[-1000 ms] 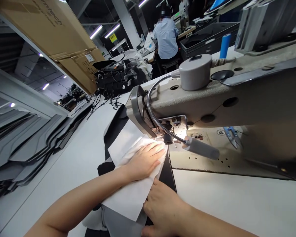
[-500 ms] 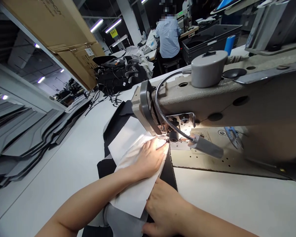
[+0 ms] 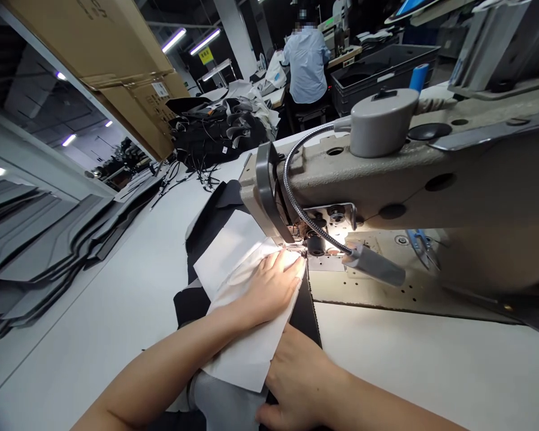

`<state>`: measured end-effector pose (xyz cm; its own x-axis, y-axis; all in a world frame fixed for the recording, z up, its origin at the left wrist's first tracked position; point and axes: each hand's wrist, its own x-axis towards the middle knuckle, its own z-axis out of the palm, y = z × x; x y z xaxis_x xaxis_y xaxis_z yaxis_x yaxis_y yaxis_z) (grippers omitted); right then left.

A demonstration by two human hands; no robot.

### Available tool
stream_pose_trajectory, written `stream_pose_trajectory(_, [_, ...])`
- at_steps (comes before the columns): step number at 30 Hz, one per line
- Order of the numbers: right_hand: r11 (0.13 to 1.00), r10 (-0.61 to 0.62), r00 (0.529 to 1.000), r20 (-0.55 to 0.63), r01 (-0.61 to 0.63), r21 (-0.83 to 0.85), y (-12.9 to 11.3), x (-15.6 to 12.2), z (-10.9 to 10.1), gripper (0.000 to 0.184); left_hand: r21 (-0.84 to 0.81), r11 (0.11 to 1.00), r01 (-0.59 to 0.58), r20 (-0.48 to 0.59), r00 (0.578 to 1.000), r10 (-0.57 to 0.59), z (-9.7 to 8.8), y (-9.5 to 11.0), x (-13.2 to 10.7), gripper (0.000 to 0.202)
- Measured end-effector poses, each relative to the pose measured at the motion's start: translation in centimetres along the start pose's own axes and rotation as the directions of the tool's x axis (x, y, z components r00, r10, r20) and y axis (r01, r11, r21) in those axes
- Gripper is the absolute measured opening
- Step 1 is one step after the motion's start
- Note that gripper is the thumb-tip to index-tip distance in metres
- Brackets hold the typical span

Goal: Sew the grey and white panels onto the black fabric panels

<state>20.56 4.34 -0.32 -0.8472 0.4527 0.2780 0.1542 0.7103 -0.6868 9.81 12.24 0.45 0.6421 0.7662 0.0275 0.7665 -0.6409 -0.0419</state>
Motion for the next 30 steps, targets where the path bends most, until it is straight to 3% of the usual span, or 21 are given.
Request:
stream_pose_trajectory(5, [0.994,-0.038,0.999,-0.033,0.034,-0.101,0.4,-0.3,0.7,0.035,-0.059,0.997,-0.045,0.005,0.999,0.046,0.3,-0.3,-0.1,0.039])
stream_pose_trajectory(8, [0.963,-0.012,0.981,-0.193,-0.041,-0.266,1.5,-1.8,0.6,0.015,-0.030,0.999,-0.032,-0.015,0.999,0.031,0.4,-0.5,-0.2,0.042])
stream_pose_trajectory(11, [0.884,0.065,0.897,-0.437,-0.255,-0.392,3.3,-3.9,-1.0,0.026,-0.009,0.999,-0.051,-0.027,0.998,0.051,0.5,-0.4,-0.2,0.044])
stream_pose_trajectory(14, [0.735,0.139,0.794,-0.592,-0.483,-0.476,5.5,-5.0,-2.8,0.030,0.001,0.997,-0.072,-0.031,0.997,0.072,0.4,-0.4,-0.2,0.043])
stream_pose_trajectory(17, [0.587,0.155,0.796,-0.585,-0.551,-0.593,7.1,-4.8,-3.3,0.036,-0.004,0.998,-0.067,-0.055,0.996,0.067,0.6,-0.4,-0.3,0.043])
stream_pose_trajectory(20, [0.504,0.170,0.808,-0.565,-0.564,-0.654,7.6,-4.1,-3.0,0.038,-0.023,0.998,-0.060,-0.075,0.996,0.058,0.8,-0.5,-0.3,0.039])
stream_pose_trajectory(30, [0.566,0.175,0.838,-0.517,-0.516,-0.643,8.4,-4.3,-4.1,0.035,-0.063,0.997,0.051,-0.083,0.995,-0.056,0.9,0.6,0.5,0.025])
